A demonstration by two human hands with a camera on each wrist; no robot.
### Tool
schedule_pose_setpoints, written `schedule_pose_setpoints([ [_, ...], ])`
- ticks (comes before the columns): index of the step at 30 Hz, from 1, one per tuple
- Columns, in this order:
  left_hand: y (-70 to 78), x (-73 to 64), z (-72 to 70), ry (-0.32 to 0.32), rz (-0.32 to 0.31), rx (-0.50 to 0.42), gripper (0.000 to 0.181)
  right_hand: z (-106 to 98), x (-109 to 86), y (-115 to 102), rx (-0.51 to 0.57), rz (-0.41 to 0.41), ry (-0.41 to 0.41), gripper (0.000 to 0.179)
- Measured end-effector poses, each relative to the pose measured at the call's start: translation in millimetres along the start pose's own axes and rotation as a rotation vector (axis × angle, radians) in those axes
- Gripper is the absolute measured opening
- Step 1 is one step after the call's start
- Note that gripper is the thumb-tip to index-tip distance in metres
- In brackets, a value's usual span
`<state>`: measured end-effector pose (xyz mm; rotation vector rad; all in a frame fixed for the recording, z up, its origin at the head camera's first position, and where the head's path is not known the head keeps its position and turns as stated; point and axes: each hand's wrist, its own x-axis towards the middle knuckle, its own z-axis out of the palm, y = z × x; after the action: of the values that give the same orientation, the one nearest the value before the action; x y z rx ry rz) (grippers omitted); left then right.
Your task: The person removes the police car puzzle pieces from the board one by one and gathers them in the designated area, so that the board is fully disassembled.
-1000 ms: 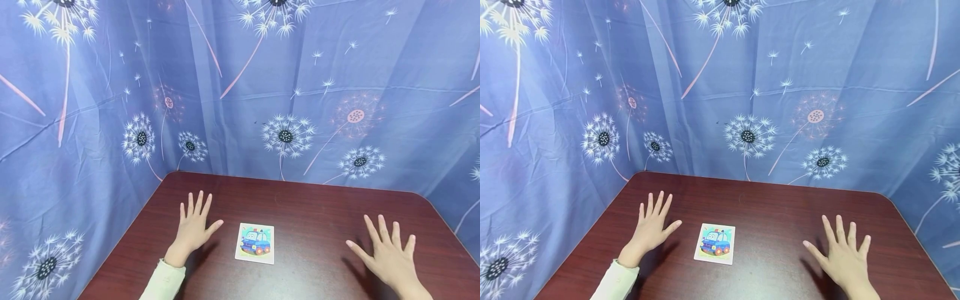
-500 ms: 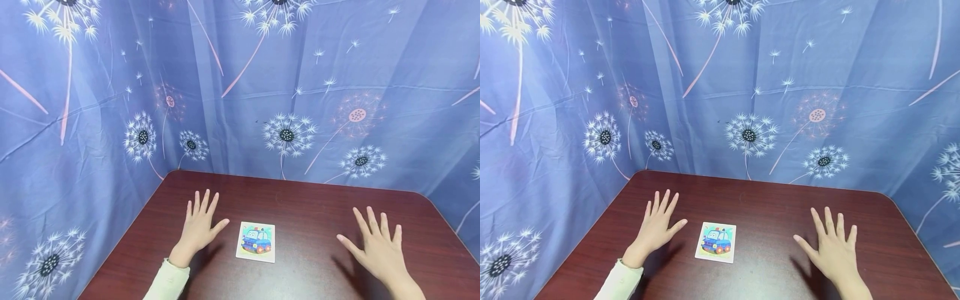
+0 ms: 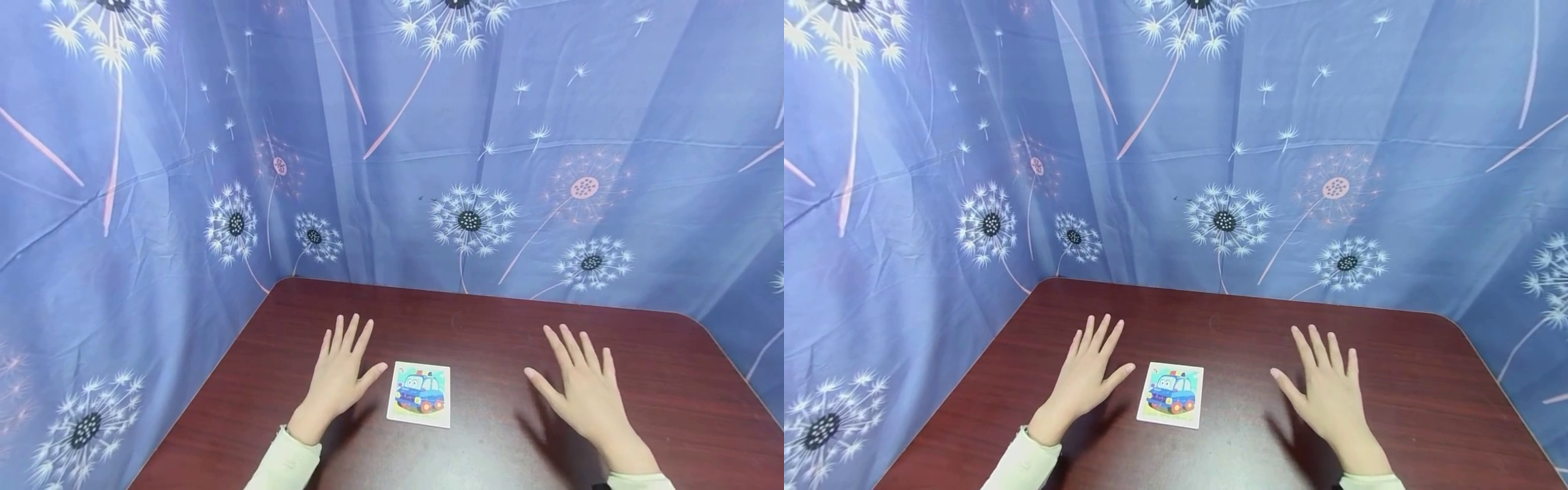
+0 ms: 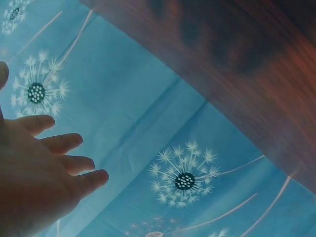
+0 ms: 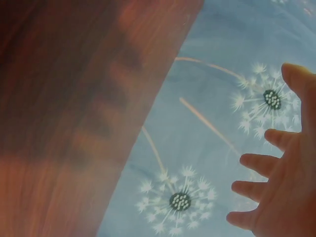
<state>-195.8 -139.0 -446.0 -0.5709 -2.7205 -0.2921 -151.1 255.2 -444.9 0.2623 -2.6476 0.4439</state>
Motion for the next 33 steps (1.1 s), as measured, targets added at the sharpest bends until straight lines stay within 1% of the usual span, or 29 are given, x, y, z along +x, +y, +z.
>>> schedule_pose_setpoints([
  [2, 3.9, -0.5, 0.5, 0.003, 0.014, 0.018, 0.075, 2.5, 4.2, -5.6, 0.010, -0.022, 0.012, 0.078],
  [7, 13.6, -0.5, 3.5, 0.031, 0.066, 0.051, 0.069, 8.0, 15.0, -19.8, 0.041, -0.064, 0.035, 0.071],
  [12, 21.6, -2.4, 7.9, 0.051, 0.107, 0.037, 0.064, 14.1, 23.9, -33.0, 0.081, -0.099, 0.040, 0.066],
  [15, 25.1, -5.4, 10.9, 0.046, 0.128, 0.030, 0.063, 18.3, 28.5, -39.6, 0.115, -0.112, 0.032, 0.064],
  [19, 31.7, -9.0, 11.2, -0.004, 0.153, 0.028, 0.062, 23.1, 34.0, -47.5, 0.162, -0.125, 0.010, 0.062],
  [26, 44.3, -14.1, 11.5, -0.086, 0.202, -0.004, 0.059, 35.6, 46.0, -56.8, 0.239, -0.152, -0.013, 0.058],
  [33, 53.6, -20.7, 16.3, -0.187, 0.234, -0.063, 0.058, 46.6, 53.8, -64.9, 0.351, -0.138, -0.070, 0.057],
])
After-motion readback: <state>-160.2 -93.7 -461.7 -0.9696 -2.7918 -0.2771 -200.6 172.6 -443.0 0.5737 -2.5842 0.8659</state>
